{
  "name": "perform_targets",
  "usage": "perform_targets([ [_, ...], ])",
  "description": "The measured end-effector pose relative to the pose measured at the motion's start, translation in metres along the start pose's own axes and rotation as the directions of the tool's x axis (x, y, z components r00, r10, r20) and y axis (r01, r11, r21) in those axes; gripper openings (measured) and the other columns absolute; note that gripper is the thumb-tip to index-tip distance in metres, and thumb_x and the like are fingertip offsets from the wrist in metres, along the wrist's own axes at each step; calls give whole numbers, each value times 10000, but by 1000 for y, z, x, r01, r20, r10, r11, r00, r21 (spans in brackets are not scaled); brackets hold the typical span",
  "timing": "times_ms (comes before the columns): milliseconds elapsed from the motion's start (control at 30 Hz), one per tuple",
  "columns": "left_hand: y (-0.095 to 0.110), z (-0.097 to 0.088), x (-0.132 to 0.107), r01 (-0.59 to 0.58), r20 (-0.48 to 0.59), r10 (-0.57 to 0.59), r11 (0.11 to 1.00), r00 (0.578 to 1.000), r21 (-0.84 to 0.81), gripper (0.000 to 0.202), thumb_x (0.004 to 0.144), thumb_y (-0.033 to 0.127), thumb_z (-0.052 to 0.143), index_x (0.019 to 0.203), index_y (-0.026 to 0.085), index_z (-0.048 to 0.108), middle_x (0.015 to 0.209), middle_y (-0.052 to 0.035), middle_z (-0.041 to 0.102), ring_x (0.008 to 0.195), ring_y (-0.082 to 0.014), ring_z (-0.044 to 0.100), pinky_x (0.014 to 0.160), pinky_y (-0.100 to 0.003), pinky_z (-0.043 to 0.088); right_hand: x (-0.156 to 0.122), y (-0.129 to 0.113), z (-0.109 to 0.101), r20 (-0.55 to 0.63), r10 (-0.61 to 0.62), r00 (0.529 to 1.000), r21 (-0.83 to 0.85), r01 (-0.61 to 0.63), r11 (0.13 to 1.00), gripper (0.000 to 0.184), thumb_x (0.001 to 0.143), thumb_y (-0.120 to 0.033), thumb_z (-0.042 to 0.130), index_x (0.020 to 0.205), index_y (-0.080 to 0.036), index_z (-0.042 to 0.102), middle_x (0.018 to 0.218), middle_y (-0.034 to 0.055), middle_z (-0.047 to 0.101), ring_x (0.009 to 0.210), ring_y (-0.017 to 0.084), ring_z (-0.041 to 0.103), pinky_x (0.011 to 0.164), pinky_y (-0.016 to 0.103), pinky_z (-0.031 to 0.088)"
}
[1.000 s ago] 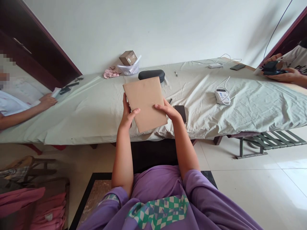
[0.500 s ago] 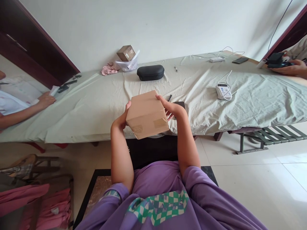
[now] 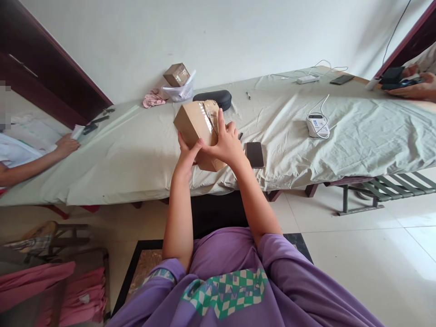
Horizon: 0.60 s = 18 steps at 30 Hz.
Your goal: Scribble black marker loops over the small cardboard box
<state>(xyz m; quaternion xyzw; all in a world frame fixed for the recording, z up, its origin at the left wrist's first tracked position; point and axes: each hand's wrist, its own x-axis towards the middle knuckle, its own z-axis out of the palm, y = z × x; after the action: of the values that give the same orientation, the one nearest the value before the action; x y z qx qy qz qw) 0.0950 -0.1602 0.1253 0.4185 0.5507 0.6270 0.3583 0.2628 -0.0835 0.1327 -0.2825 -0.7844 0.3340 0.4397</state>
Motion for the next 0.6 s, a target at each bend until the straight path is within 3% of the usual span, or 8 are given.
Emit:
perform_targets([
  [67,1,2,-1,14,-41,-15,1000,999,-20,1384,743,685,923,1769,428,31,1877,-95,160,1688,-403,319,1306,-550,428,-5,-10,-8,40,-9,999,0,9,1000,1291,778,-550,901,1795,-365,126,1651,155,392,1616,563,284,1279,794,309],
  [167,4,-5,0,49,-61,-56,993,997,-106,1333,766,660,899,1770,392,64,1824,-110,325,1630,-401,429,1261,-534,486,-10,-16,-31,80,17,997,129,-27,991,1221,769,-598,911,1774,-357,260,1669,115,437,1543,491,435,1272,686,413],
  [300,11,-16,-6,51,115,-19,959,993,-278,996,878,830,653,1678,289,409,1611,-135,621,1537,-425,557,1160,-516,581,-12,-1,-51,67,210,975,391,-219,894,949,868,-713,784,1690,-406,424,1580,41,618,1388,350,617,1179,503,562],
  [367,14,-15,-11,38,195,28,943,980,-329,906,918,888,511,1552,243,568,1467,-137,725,1482,-430,612,1132,-522,607,-13,10,-49,138,286,948,498,-316,808,856,858,-740,769,1602,-382,545,1465,34,716,1340,348,663,1144,524,593],
  [500,11,-8,-8,74,240,10,937,971,-340,824,973,867,424,1424,220,663,1299,-112,799,1363,-420,701,1091,-528,642,-15,25,-35,305,305,902,652,-431,624,785,789,-789,760,1378,-272,718,1235,89,819,1248,389,736,1086,593,633],
  [600,6,-13,3,144,204,-85,945,975,-294,750,980,785,543,1479,234,648,1341,-105,791,1324,-376,729,1062,-482,655,-14,26,-32,245,323,914,652,-402,643,708,759,-752,788,1294,-289,753,1069,82,840,1168,404,774,1027,631,669],
])
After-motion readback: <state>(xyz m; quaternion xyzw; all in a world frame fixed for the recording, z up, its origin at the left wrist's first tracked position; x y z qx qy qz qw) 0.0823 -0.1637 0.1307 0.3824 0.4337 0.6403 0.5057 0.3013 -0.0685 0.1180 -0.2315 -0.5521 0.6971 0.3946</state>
